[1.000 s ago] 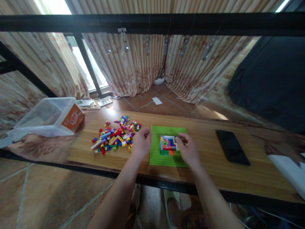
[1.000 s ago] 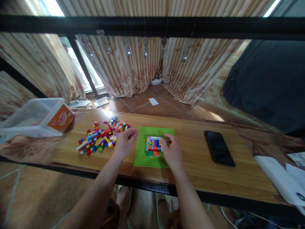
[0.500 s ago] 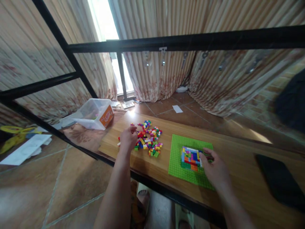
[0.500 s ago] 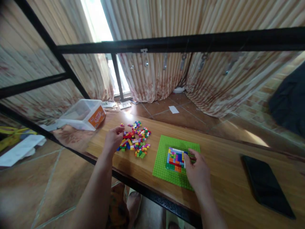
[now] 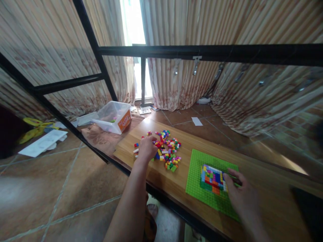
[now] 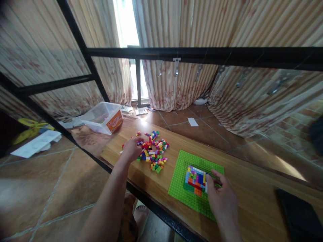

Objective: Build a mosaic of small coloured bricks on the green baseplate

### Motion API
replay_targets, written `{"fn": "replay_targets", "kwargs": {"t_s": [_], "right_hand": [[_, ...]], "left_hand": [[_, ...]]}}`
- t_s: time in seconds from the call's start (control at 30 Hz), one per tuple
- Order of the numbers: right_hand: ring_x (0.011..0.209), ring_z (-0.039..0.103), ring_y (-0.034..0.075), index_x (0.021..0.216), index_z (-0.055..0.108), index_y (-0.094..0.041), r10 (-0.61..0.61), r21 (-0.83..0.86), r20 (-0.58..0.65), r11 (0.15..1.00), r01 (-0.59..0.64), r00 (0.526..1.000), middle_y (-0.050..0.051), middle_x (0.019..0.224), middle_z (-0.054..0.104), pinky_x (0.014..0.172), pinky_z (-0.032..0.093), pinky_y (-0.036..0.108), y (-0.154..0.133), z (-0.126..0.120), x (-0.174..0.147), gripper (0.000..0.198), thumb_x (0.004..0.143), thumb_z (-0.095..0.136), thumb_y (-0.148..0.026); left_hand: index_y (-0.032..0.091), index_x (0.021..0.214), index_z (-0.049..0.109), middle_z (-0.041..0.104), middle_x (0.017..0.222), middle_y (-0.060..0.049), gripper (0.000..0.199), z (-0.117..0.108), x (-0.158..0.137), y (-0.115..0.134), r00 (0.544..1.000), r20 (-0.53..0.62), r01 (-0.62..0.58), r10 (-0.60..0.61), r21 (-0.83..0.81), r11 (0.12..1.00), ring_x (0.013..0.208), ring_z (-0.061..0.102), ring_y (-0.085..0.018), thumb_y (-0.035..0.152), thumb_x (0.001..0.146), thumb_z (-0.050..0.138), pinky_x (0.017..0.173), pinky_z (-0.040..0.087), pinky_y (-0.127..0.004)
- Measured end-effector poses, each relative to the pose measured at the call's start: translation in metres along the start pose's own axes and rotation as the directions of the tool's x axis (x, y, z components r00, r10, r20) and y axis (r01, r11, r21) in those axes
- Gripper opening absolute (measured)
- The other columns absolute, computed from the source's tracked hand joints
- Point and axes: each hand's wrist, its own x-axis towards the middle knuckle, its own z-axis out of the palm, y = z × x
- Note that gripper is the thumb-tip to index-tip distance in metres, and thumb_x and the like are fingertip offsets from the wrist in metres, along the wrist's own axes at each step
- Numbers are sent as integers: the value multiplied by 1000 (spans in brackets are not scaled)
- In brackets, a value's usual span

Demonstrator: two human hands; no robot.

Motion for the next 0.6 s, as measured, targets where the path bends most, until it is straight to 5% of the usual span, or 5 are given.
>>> {"fn": "replay_targets", "kwargs": {"t_s": [0.6], "right_hand": [[72,64,28,108,68,-17,-80,-34,-9,996,80,997,13,87,70,67,48,41,6,4,1,56,77,50,-60]], "left_hand": [[21,86,78,67,98,-12,27,9,0,-1,1000,-15,-18,20,115,993,96,61,-25,11,74,57,88,47,-34]]}}
